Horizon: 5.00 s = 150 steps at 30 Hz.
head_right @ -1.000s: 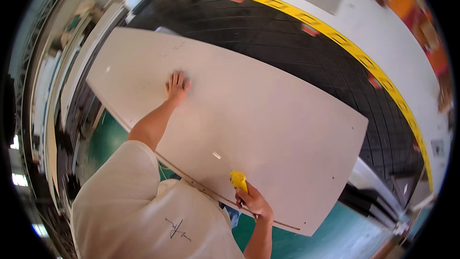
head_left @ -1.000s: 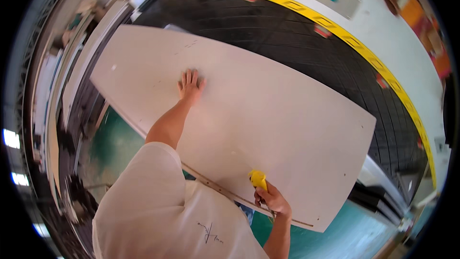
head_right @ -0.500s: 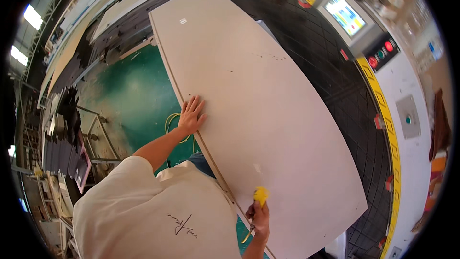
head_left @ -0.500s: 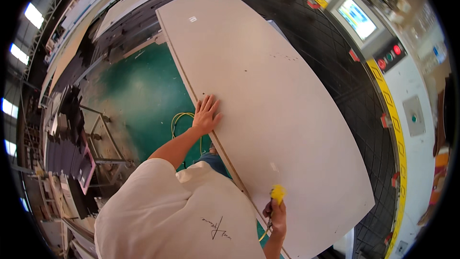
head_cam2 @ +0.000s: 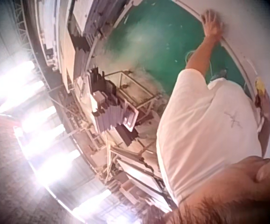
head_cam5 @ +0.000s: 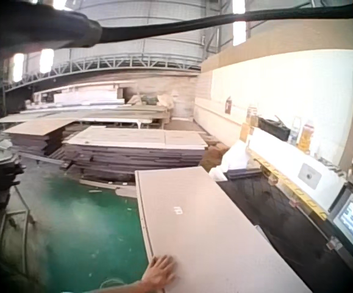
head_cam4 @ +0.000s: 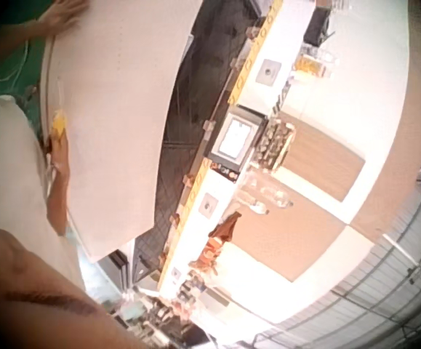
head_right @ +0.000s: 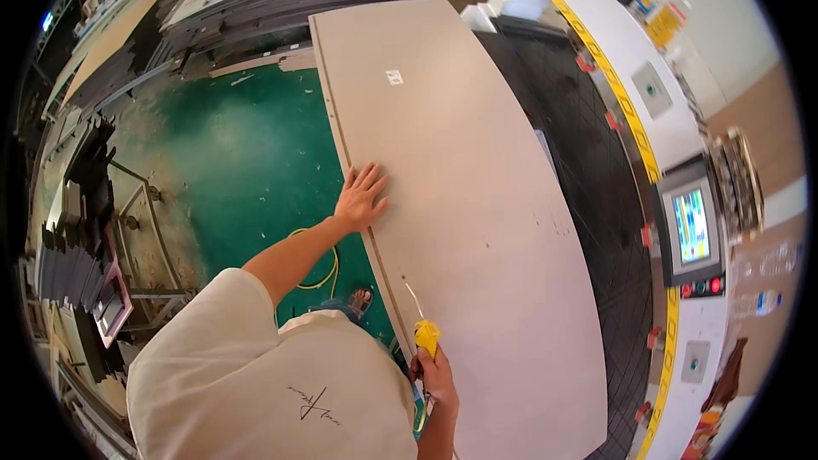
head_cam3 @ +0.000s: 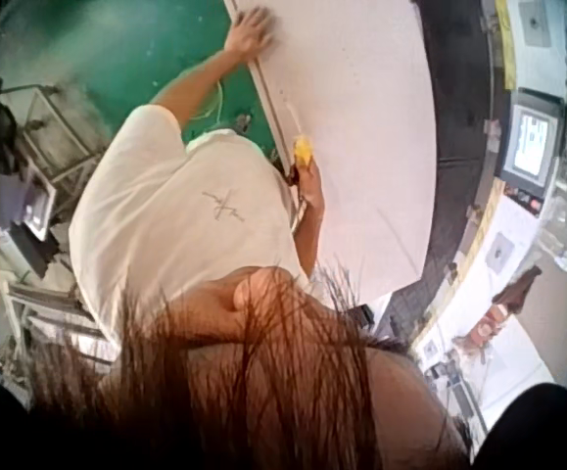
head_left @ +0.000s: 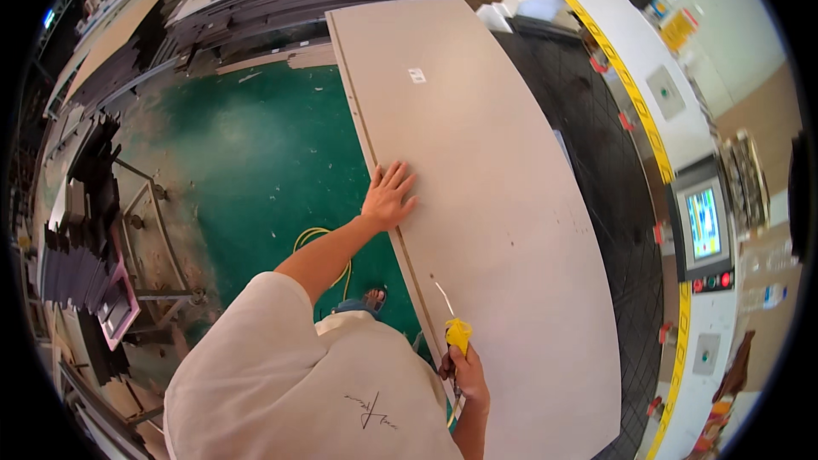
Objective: The person cleans a large white panel using a yellow air blower and a small white bottle of liquid. They apply the liquid to the panel surface and blow it with the air tool to remove dust or debris. The person also wipes the panel with their hand and moves it around the workspace.
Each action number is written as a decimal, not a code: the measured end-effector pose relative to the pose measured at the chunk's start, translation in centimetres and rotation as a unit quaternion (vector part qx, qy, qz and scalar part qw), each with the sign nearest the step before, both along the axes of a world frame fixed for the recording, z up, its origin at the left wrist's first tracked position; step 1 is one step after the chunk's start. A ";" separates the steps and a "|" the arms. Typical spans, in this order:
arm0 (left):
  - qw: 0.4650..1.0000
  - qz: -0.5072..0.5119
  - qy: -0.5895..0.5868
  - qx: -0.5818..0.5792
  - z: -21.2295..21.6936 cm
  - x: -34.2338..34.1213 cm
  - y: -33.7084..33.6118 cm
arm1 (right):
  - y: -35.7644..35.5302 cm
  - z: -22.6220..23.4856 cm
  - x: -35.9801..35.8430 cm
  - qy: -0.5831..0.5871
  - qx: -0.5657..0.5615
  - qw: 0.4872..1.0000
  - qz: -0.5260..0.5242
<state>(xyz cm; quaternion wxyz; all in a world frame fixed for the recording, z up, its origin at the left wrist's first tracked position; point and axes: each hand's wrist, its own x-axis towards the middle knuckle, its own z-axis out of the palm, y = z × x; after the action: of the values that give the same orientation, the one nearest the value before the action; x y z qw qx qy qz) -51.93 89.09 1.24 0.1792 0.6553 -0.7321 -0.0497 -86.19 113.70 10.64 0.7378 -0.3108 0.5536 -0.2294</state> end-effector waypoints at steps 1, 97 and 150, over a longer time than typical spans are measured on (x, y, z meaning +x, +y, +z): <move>1.000 0.001 0.004 -0.001 0.1 1.2 -1.4 | -1.7 -0.1 1.4 -0.004 -0.001 1.000 0.013; 0.808 -0.587 -0.051 0.021 -1.2 6.0 -62.2 | -47.5 9.2 40.6 0.105 0.104 0.929 -0.338; 0.977 -0.168 -0.108 0.078 1.0 24.6 -48.4 | -35.8 4.2 31.3 -0.038 0.061 0.959 -0.273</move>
<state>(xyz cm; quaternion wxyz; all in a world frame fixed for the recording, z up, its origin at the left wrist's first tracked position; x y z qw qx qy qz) -27.30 40.67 2.22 0.0367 0.5363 -0.8407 -0.0647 -54.86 77.92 14.80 0.6850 -0.0932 0.6019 -0.3997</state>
